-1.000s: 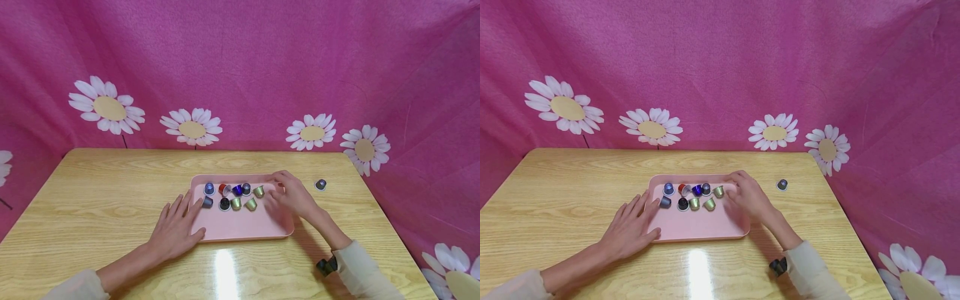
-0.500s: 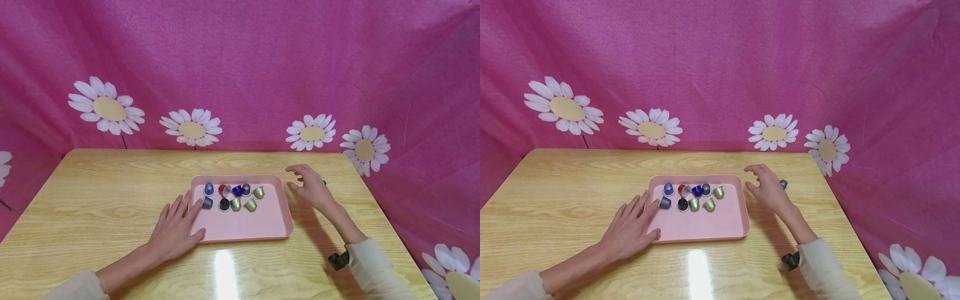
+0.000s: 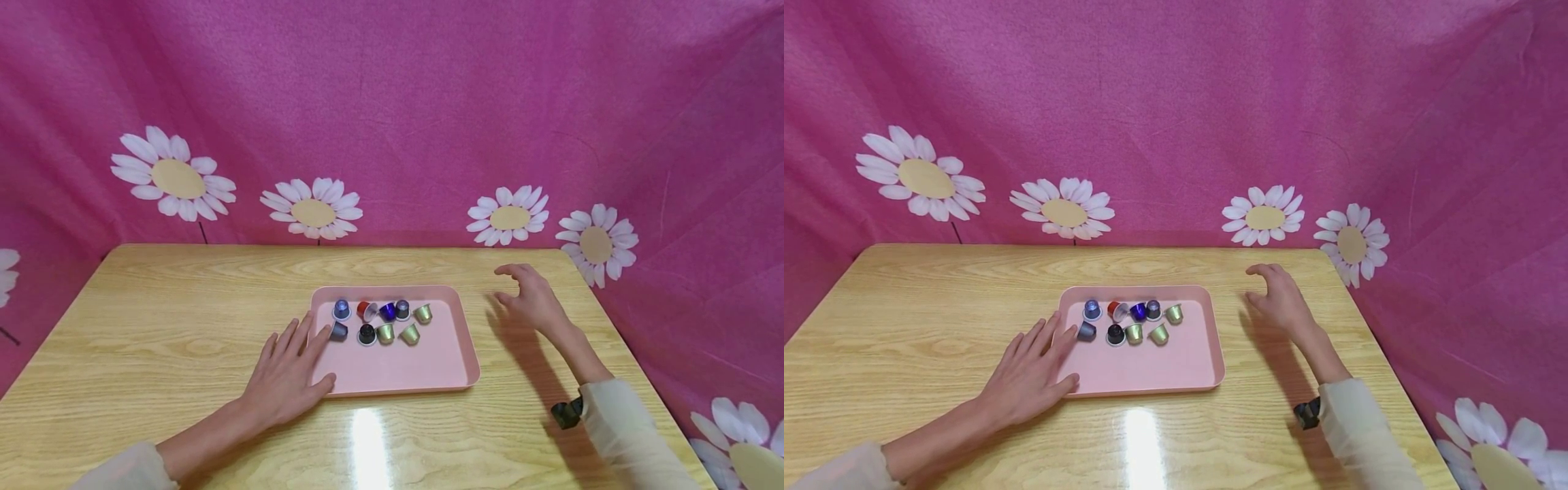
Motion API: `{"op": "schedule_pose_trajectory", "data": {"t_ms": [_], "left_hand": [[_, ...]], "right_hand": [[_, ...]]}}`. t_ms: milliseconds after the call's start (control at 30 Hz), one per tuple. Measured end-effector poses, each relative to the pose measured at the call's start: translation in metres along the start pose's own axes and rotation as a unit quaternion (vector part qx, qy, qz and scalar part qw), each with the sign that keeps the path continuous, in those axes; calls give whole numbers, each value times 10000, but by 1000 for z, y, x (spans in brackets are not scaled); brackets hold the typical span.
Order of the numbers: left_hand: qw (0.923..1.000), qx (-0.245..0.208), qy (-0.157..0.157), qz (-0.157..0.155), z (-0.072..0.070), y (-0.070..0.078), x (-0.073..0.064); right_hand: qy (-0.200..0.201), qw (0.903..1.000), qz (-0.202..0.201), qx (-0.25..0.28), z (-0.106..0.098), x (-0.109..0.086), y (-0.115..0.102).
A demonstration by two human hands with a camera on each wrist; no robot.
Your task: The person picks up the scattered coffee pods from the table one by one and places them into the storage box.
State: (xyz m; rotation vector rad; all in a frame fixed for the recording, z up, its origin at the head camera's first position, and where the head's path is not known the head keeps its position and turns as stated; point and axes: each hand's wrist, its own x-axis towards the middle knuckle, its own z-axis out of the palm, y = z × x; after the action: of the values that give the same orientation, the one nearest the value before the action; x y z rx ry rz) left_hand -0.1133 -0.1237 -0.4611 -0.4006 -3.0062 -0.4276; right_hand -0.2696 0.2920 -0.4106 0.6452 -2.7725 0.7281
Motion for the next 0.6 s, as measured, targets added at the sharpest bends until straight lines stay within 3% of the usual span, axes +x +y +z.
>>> {"op": "schedule_pose_trajectory", "data": {"t_ms": [600], "left_hand": [[10000,-13,-39,-1,0,0,0]], "right_hand": [[-626,9960,635,-15,0,-10,36]]}}
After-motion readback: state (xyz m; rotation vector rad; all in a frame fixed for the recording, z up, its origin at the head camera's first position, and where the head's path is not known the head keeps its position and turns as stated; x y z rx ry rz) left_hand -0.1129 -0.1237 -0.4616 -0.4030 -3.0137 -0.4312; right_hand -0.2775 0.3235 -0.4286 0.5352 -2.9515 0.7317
